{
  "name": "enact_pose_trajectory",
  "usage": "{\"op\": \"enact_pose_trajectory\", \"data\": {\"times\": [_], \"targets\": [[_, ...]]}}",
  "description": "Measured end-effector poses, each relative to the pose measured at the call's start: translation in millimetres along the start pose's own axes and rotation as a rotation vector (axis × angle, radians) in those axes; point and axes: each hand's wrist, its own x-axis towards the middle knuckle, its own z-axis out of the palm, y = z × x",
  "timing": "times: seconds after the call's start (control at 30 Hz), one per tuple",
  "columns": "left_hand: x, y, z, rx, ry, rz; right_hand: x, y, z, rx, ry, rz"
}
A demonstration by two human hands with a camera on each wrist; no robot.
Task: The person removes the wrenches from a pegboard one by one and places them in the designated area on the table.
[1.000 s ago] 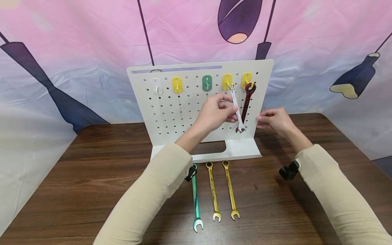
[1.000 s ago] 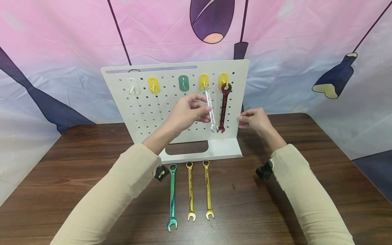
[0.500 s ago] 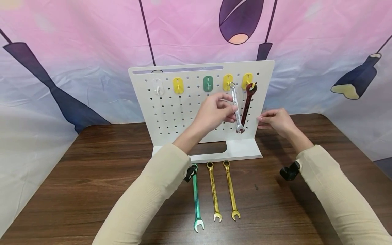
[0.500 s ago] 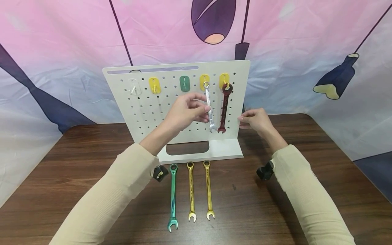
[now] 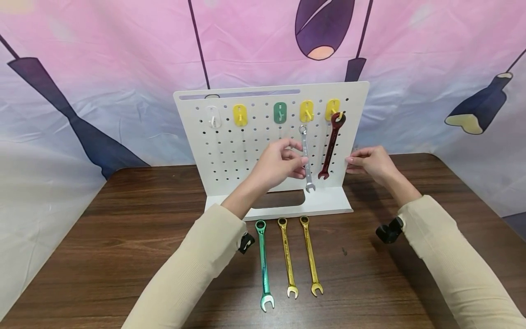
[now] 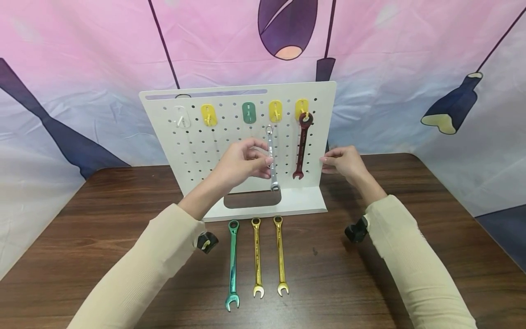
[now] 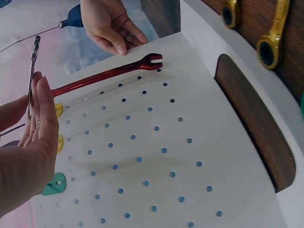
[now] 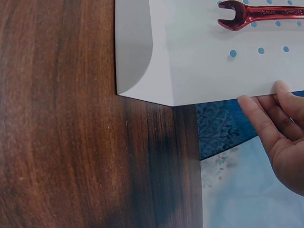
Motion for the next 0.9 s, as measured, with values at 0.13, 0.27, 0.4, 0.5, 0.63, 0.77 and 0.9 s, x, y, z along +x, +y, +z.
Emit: {"op": "enact_pose_trajectory", "data": {"times": [0.13, 0.27, 0.4, 0.5, 0.63, 0.77, 0.9], "targets": [[-3.9, -9.0, -4.7, 0.023, -0.010, -0.036, -0.1, 0.7, -0.1, -0.003, -0.003, 0.001], [-8.6, -18.2, -10.2, 0.040, -0.013, -0.064, 0.1, 1.2, -0.1, 0.004, -0.005, 0.000], [-12.9, -27.0, -15.4, 0.042, -0.014, -0.096, 0.5, 1.4, -0.3, -0.002, -0.002, -0.003], [-16.3, -33.3, -19.3, 0.047, -0.014, -0.128, 0.9, 1.4, -0.3, -0.007, 0.001, -0.005], [-21.0, -42.4, -24.4, 0.039, -0.010, -0.165, 1.1, 1.1, -0.1, -0.015, -0.002, -0.007], [-25.4, -52.6, -29.3, 0.028, -0.004, -0.187, 0.9, 1.0, -0.2, -0.030, -0.002, -0.005], [-29.5, -62.3, -34.1, 0.045, -0.010, -0.207, 0.8, 1.1, -0.4, -0.032, -0.003, -0.002]]}}
